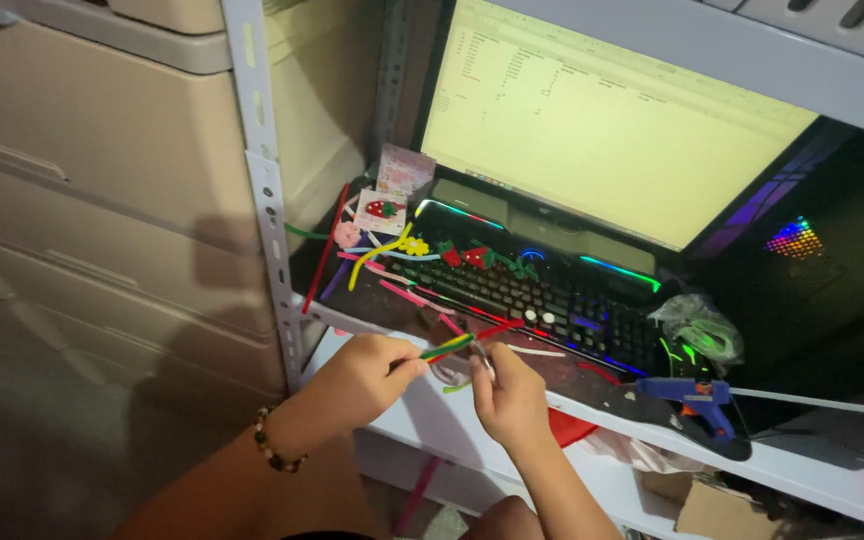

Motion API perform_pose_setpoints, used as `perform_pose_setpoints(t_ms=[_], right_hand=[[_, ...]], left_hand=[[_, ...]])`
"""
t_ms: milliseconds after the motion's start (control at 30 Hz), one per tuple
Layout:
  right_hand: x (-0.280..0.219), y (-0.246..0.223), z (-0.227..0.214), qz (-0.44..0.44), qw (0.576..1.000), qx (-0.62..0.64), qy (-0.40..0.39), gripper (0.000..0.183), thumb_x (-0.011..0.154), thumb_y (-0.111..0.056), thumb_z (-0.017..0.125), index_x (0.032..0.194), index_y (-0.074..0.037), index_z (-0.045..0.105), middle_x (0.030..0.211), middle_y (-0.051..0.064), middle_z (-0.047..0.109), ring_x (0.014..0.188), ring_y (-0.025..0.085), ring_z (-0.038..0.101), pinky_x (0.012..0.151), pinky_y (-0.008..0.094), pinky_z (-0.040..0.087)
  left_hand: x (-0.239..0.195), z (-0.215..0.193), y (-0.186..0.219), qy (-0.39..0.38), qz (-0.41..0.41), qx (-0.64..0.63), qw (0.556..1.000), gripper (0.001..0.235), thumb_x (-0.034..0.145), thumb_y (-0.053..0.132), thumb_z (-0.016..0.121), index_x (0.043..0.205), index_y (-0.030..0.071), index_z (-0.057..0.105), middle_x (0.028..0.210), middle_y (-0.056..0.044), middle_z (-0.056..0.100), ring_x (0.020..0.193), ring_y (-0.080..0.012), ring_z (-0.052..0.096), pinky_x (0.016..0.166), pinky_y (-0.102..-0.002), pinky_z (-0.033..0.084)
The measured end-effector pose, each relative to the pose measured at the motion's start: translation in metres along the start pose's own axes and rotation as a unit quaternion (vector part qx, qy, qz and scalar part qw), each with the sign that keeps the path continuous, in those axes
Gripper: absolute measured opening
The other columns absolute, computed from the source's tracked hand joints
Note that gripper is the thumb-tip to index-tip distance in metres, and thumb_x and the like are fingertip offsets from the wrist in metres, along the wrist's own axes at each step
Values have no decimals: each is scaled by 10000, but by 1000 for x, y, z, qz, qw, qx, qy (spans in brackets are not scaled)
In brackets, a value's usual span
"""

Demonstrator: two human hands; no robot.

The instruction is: The person sits on the floor and manipulates colorful pipe cleaners, twisting and bending them with their hands. They occasionally use a computer mouse and keyboard to navigate a screen while holding the pipe cleaners.

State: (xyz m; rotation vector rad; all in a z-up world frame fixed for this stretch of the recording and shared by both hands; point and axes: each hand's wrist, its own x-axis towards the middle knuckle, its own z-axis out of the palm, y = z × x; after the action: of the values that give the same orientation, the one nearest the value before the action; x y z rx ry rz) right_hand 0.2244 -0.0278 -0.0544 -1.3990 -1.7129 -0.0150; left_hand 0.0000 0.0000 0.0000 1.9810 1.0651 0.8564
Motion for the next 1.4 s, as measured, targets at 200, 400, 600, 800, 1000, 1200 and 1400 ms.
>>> perform_pose_setpoints(t_ms=[200,400,600,800,1000,1200,1400], right_hand=[[14,14,26,315,720,571,-237,230,969,-143,561,780,-14,586,592,71,519,419,110,336,379,261,195],[29,-13,53,-74,990,-116,-11,164,936,-287,624,1012,-147,663,851,121,693,826,326,714,701,401,580],[39,-5,58,356,687,567,-281,205,963,-207,589,808,-91,523,612,55,497,428,121,384,354,254,196],[35,-19,65,151,960,149,-180,145,946,-186,642,862,-81,588,682,20,559,622,149,480,583,320,440],[39,-37,71,-106,992,-69,12,264,889,-201,684,1117,-82,622,933,102,683,735,316,663,620,402,517],[52,-2,69,392,345,721,-456,331,1076,-341,473,875,-81,512,666,-13,336,549,78,306,425,169,208],[39,-44,80,-124,989,-70,-30,174,921,-212,654,1036,-97,592,835,68,606,668,287,611,598,399,478]], left_hand=[[-1,-19,-30,68,22,0,997,169,837,177,657,762,31,696,613,-61,662,543,-212,502,534,-359,427],[-4,-40,-29,48,-78,44,995,212,923,200,649,786,84,761,599,-110,727,524,-214,613,527,-308,507],[-7,-43,-37,82,-80,16,993,215,871,233,664,778,49,725,587,-33,658,532,-181,506,534,-339,418],[-10,-54,-36,67,-154,2,986,214,890,254,671,827,87,788,581,5,650,522,-131,509,523,-286,398],[-13,-57,-38,74,-136,13,988,227,871,257,680,773,77,778,555,9,657,514,-139,549,525,-285,434],[-13,-58,-61,114,-90,-14,989,192,841,193,698,741,33,737,564,-31,647,516,-158,501,527,-302,435],[-23,-66,-54,82,-157,-17,984,221,887,220,677,751,59,741,570,-2,621,534,-133,481,549,-280,421]])
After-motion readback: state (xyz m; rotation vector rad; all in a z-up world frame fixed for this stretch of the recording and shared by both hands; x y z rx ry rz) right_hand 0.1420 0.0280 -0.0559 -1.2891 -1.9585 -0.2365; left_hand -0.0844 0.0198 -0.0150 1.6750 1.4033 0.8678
